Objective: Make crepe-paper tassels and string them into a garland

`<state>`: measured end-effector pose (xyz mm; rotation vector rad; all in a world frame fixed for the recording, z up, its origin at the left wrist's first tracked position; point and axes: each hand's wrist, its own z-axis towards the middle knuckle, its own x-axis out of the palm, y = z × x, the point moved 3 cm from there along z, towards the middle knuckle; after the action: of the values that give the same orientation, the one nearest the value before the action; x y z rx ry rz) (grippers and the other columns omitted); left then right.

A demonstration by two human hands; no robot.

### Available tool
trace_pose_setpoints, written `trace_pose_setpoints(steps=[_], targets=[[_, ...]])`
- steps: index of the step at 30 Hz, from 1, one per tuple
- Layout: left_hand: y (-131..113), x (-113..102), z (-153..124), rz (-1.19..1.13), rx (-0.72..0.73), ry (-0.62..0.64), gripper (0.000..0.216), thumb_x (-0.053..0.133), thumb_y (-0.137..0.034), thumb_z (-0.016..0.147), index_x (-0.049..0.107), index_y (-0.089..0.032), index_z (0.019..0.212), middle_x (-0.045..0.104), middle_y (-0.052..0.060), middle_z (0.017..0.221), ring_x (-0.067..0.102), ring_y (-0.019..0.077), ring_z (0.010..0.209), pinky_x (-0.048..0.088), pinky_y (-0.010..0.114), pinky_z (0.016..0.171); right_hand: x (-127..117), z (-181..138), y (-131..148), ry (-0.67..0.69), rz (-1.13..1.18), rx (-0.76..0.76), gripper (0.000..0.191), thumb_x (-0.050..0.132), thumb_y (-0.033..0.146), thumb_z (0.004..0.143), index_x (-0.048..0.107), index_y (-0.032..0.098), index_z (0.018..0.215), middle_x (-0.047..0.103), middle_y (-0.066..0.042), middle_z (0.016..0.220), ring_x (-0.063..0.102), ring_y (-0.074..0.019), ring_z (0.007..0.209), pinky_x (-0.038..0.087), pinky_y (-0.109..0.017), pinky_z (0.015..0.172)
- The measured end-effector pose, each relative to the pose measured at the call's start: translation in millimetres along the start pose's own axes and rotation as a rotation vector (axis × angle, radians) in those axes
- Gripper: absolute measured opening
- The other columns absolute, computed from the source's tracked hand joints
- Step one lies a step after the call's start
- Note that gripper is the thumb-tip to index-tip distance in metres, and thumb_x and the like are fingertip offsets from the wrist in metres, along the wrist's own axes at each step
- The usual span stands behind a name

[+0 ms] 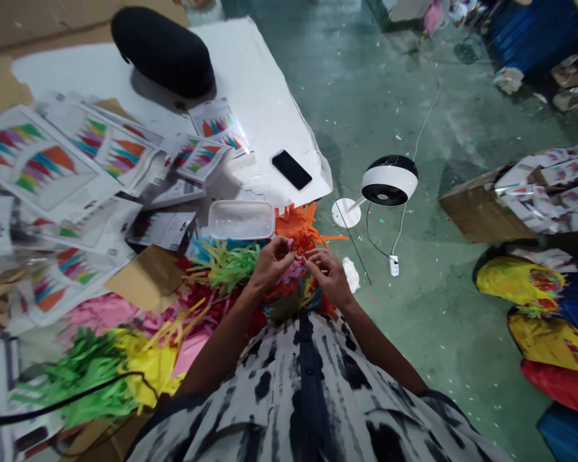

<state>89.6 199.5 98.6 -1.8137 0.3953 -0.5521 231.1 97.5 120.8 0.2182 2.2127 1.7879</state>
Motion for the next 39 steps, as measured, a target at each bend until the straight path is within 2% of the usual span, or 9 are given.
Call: trace_pose_setpoints(steps=[5,15,20,23,25,31,36,39], targets=[[-3.7,3.3,-3.9,0.175,0.029,0.047,0.021,0.075,-0.033,0.084,0.06,-0.019,0.086,0.059,-0.003,0.081,0.059,0.0111,0.071,0.048,0.024,0.07,-0.4,2.2,11.5,-0.053,-0.179,-0.095,0.021,0.064,0.037,0.097,0.066,0.023,0.081,0.07,-0.008,0.106,0.065,-0.0213,0.096,0.052,-0.033,0.078],[-8.1,6.1,-9.3,0.364,0.102,0.17,0.022,0.075,-0.028,0.083,0.056,-0.02,0.09,0.065,0.0,0.085,0.063,0.0136,0.077,0.049,0.025,0.071,-2.2,4.5,3.4,-0.071,-0.246,-0.058,0.015,0.063,0.032,0.094,0.067,0.022,0.082,0.07,-0.006,0.097,0.065,-0.021,0.09,0.05,-0.034,0.077],[-17.4,9.1,-14.3,0.367,0.114,0.216,0.028,0.073,-0.035,0.089,0.055,-0.021,0.104,0.071,0.002,0.095,0.07,0.0161,0.083,0.053,0.027,0.075,-3.1,3.8,2.2,-0.085,-0.256,-0.043,0.016,0.063,0.031,0.094,0.065,0.023,0.08,0.068,-0.005,0.091,0.063,-0.0202,0.085,0.048,-0.033,0.075],[-19.0,9.3,-15.0,0.396,0.095,0.199,0.023,0.056,-0.039,0.101,0.055,-0.022,0.115,0.074,0.001,0.089,0.071,0.0159,0.079,0.052,0.027,0.074,-3.9,2.8,4.7,-0.085,-0.253,-0.038,0.017,0.063,0.032,0.094,0.066,0.023,0.079,0.068,-0.004,0.09,0.062,-0.0201,0.086,0.048,-0.033,0.075],[-18.2,9.2,-13.8,0.435,0.092,0.176,0.023,0.05,-0.04,0.104,0.057,-0.022,0.115,0.072,-0.001,0.081,0.069,0.015,0.072,0.051,0.026,0.07,-4.4,1.8,6.7,-0.086,-0.251,-0.033,0.018,0.063,0.033,0.094,0.066,0.023,0.079,0.068,-0.004,0.09,0.062,-0.0201,0.086,0.048,-0.033,0.075],[-15.4,14.6,-10.8,0.533,0.155,0.143,0.019,0.055,-0.039,0.101,0.06,-0.022,0.095,0.069,0.001,0.086,0.067,0.0159,0.078,0.047,0.027,0.074,-4.8,-0.6,7.1,-0.094,-0.218,-0.008,0.02,0.066,0.038,0.094,0.067,0.023,0.08,0.068,-0.005,0.091,0.06,-0.0196,0.083,0.048,-0.033,0.075],[-13.8,19.3,-12.8,0.605,0.202,0.093,0.016,0.047,-0.037,0.105,0.056,-0.023,0.105,0.065,-0.002,0.075,0.062,0.0162,0.068,0.041,0.028,0.068,-3.2,-0.6,2.0,-0.06,-0.116,0.063,0.024,0.065,0.047,0.094,0.065,0.023,0.089,0.067,-0.003,0.086,0.059,-0.0169,0.07,0.05,-0.029,0.061],[-13.8,20.3,-12.6,0.643,0.231,0.078,0.016,0.045,-0.035,0.106,0.055,-0.023,0.106,0.061,-0.003,0.069,0.058,0.0166,0.063,0.039,0.028,0.067,-2.0,0.0,1.4,-0.043,-0.03,0.087,0.028,0.066,0.049,0.092,0.064,0.023,0.102,0.069,-0.004,0.096,0.065,-0.0178,0.078,0.053,-0.028,0.063]])
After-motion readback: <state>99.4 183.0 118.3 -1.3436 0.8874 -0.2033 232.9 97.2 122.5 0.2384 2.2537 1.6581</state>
